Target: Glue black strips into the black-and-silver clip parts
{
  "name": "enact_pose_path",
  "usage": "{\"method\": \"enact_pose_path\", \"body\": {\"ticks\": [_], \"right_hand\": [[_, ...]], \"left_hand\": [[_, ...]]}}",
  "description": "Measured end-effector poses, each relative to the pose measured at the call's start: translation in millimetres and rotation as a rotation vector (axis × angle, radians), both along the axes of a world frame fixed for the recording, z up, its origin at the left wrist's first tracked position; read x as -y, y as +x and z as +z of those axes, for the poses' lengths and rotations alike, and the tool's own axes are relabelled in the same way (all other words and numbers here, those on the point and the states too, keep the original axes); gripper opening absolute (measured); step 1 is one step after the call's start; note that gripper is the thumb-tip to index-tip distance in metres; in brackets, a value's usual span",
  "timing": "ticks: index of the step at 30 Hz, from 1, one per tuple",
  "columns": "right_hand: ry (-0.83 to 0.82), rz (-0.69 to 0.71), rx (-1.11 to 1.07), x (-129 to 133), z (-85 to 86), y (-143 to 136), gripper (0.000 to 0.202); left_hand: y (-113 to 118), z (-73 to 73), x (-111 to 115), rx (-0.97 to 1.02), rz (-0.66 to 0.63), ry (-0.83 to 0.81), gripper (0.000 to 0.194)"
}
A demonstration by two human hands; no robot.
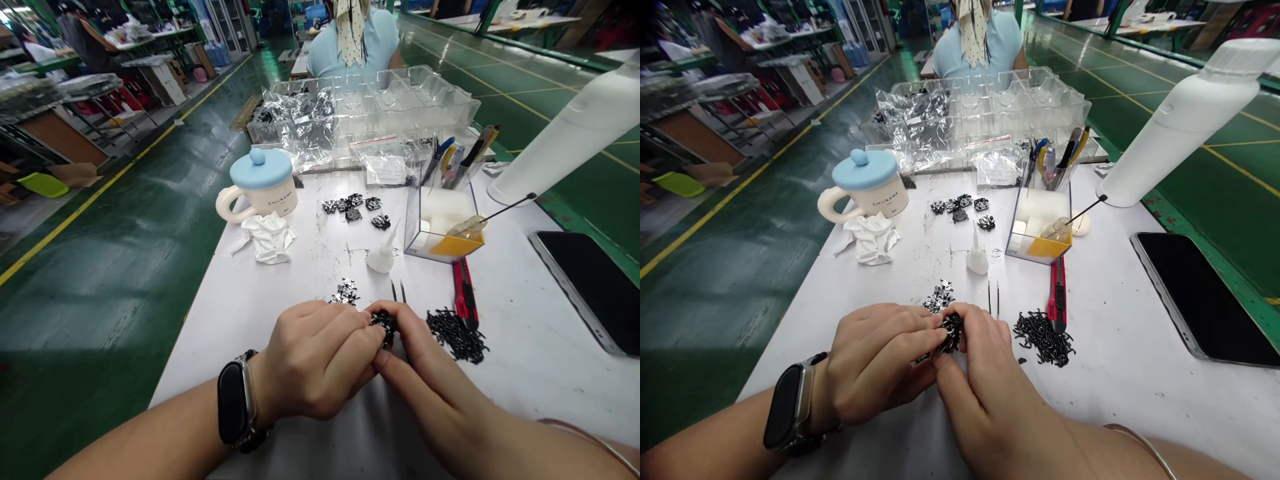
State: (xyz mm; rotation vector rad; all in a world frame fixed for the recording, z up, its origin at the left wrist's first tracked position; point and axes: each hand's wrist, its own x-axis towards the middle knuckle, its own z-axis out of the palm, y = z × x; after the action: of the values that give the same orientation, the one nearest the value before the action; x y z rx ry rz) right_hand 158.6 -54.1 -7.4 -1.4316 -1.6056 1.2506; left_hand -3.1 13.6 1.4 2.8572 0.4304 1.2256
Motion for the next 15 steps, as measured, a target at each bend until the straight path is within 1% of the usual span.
{"method": "enact_pose_path", "body": {"ticks": [4,8,10,12,13,15], "right_hand": [[-0.009,0.018,0.015,-0.6,3.0,1.7,0.026],[-0.004,0.025,0.038,-3.1,4.1,3.2,0.024],[0.035,0.029,0.052,-3.1,0.5,2.3,0.026],[0.091,0.023,0.08,-2.4,-6.3,-0.6,0.028],[0.119,0.045,0.095,-2.6,-10.5,-2.8,0.029],[0.098,-0.085,0.172,-5.5,-18.7,-7.8,0.029]], "left_hand": [[-0.7,-0.6,0.1,-0.01,0.003,-0.009,0.018],[0.0,-1.7,-0.9,0.02,0.012,-0.008,0.015],[1.1,0.0,-0.3,0.033,0.021,-0.001,0.013],[2.3,2.5,2.7,0.046,0.035,0.013,0.01],[2.7,2.9,4.9,0.038,0.055,0.024,0.011],[2.8,0.3,8.9,0.034,0.099,0.023,0.015]]}}
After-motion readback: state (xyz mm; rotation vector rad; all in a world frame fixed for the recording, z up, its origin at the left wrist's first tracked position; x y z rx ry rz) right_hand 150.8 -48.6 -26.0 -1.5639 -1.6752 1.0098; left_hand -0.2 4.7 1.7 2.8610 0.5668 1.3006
